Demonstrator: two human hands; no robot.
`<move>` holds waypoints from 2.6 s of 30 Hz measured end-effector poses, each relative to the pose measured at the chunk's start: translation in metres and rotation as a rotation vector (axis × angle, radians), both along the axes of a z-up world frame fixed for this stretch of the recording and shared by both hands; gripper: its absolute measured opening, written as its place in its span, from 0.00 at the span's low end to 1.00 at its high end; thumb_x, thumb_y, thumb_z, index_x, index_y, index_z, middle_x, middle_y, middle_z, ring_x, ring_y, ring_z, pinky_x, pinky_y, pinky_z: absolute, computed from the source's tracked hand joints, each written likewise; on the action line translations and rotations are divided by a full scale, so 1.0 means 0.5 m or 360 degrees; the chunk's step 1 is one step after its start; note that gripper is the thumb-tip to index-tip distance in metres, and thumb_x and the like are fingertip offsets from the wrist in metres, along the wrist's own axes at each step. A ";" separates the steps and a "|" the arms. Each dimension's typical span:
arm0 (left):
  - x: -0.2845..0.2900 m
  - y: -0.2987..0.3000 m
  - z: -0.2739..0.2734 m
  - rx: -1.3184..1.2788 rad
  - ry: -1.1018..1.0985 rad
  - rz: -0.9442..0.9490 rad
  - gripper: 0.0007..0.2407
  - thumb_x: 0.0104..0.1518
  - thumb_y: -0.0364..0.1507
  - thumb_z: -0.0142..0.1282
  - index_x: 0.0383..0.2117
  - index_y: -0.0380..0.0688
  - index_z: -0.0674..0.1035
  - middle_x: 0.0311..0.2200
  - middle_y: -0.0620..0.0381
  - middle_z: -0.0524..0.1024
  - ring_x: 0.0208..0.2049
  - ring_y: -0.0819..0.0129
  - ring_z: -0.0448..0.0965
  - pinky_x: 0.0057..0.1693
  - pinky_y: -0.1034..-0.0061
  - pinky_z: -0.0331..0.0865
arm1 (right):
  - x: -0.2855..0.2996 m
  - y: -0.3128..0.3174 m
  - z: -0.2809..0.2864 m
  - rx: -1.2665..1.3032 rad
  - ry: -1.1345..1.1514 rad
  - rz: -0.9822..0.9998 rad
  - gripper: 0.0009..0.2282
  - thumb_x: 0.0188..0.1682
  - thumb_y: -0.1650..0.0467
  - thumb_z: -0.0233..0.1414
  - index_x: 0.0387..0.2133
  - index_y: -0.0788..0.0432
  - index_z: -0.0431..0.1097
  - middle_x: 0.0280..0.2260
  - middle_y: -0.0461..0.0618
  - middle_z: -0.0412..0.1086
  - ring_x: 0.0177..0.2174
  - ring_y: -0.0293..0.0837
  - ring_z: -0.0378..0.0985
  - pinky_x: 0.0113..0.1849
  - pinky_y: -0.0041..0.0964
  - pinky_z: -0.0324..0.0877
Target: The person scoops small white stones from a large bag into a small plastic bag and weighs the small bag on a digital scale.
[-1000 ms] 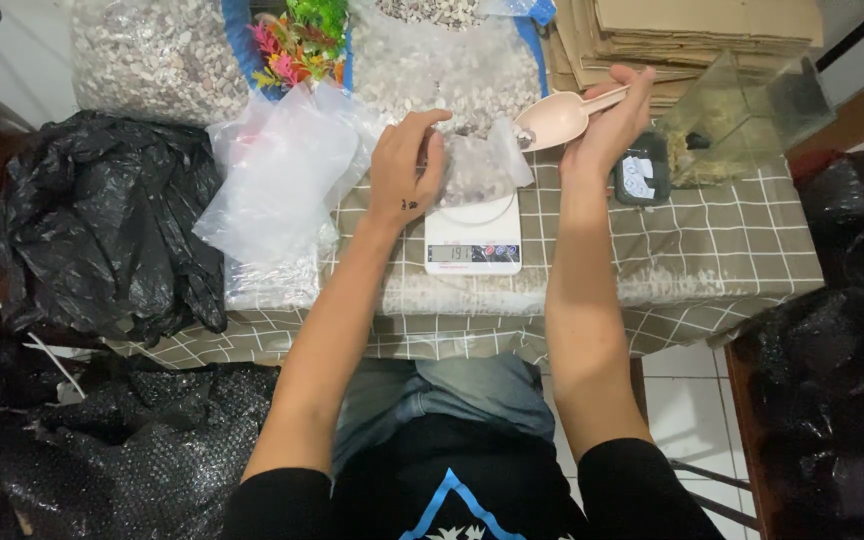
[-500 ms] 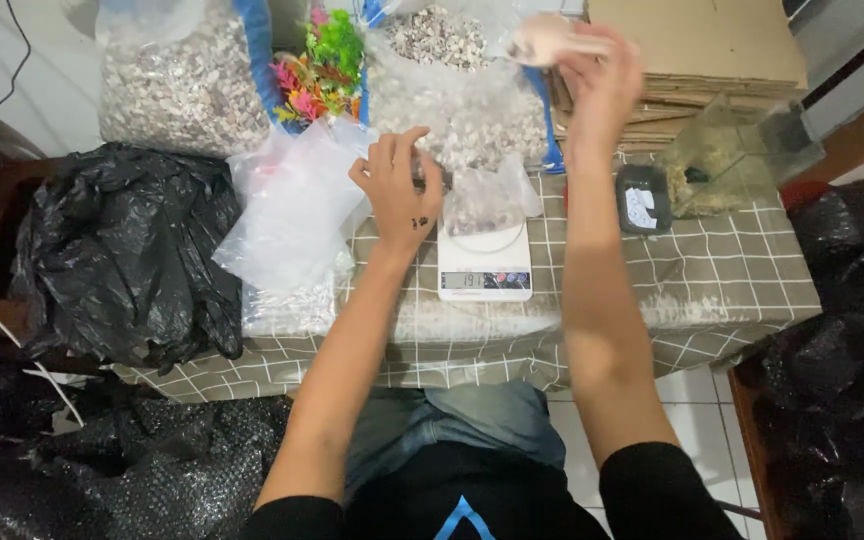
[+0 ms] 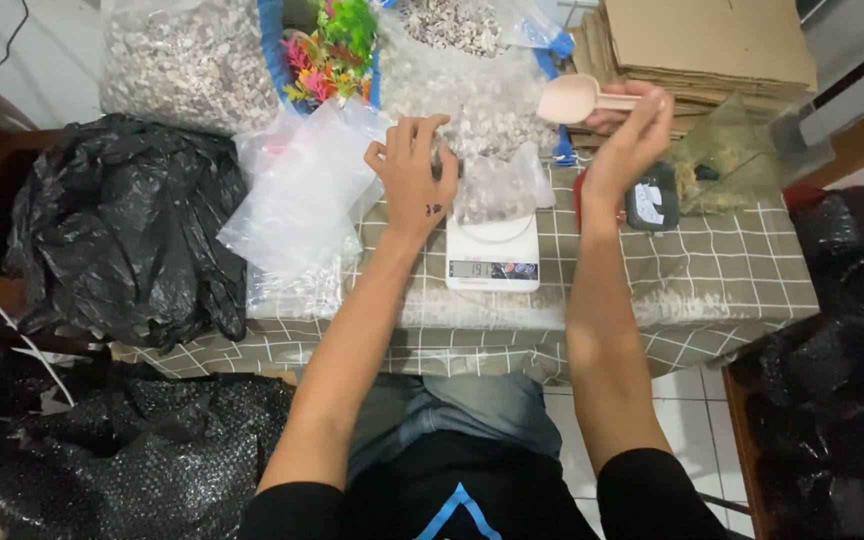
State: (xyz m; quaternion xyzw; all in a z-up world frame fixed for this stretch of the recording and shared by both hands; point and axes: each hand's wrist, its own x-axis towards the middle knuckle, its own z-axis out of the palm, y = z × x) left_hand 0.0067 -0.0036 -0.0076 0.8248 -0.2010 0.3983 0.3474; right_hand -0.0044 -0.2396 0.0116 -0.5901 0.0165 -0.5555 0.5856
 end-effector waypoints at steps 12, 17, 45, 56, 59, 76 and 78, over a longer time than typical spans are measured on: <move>-0.015 -0.005 0.036 0.0403 0.0304 -0.1070 0.25 0.64 0.53 0.51 0.63 0.57 0.72 0.46 0.52 0.78 0.52 0.54 0.77 0.57 0.60 0.64 | -0.024 -0.002 -0.036 0.0015 -0.0044 -0.0139 0.18 0.61 0.61 0.36 0.36 0.63 0.68 0.26 0.57 0.77 0.14 0.36 0.76 0.17 0.21 0.69; -0.029 -0.055 0.071 0.0947 0.0443 -0.0954 0.30 0.59 0.59 0.44 0.66 0.64 0.66 0.53 0.45 0.73 0.53 0.46 0.72 0.56 0.53 0.60 | -0.055 0.044 0.009 -0.0309 0.0064 -0.0219 0.16 0.62 0.65 0.34 0.34 0.61 0.66 0.29 0.50 0.73 0.19 0.39 0.74 0.25 0.29 0.70; -0.022 -0.010 0.098 -0.0142 0.0505 -0.1509 0.26 0.58 0.19 0.47 0.64 0.51 0.63 0.53 0.49 0.70 0.56 0.60 0.72 0.61 0.64 0.69 | -0.057 0.034 0.016 -0.0101 -0.0001 -0.0301 0.16 0.61 0.63 0.35 0.32 0.61 0.65 0.28 0.50 0.73 0.15 0.38 0.70 0.22 0.29 0.66; -0.005 0.017 0.020 -0.0017 0.0223 -0.0905 0.08 0.67 0.25 0.46 0.45 0.42 0.78 0.39 0.54 0.74 0.34 0.63 0.76 0.42 0.70 0.65 | -0.038 0.012 -0.006 0.0195 -0.0007 -0.0208 0.17 0.58 0.59 0.36 0.32 0.59 0.65 0.25 0.50 0.74 0.15 0.38 0.70 0.21 0.28 0.64; -0.012 0.010 0.020 0.0023 0.0182 -0.0855 0.07 0.67 0.25 0.45 0.44 0.45 0.78 0.38 0.57 0.74 0.34 0.63 0.75 0.45 0.68 0.61 | -0.032 -0.004 -0.013 0.0255 -0.0045 -0.0155 0.18 0.57 0.58 0.37 0.33 0.60 0.65 0.25 0.53 0.74 0.15 0.40 0.70 0.21 0.29 0.64; -0.011 0.012 0.006 0.0046 0.0168 -0.0942 0.11 0.68 0.25 0.38 0.46 0.41 0.78 0.39 0.54 0.78 0.39 0.58 0.75 0.47 0.66 0.63 | -0.027 -0.027 -0.035 0.0457 -0.0107 0.0022 0.21 0.55 0.55 0.40 0.35 0.61 0.66 0.25 0.54 0.74 0.16 0.40 0.69 0.22 0.32 0.66; -0.013 0.015 0.010 0.0049 0.0207 -0.0897 0.12 0.70 0.27 0.37 0.48 0.42 0.77 0.42 0.54 0.78 0.43 0.58 0.76 0.49 0.66 0.64 | -0.032 -0.032 -0.032 0.0427 -0.0100 -0.0063 0.18 0.56 0.58 0.38 0.34 0.59 0.67 0.25 0.55 0.77 0.16 0.39 0.69 0.21 0.29 0.64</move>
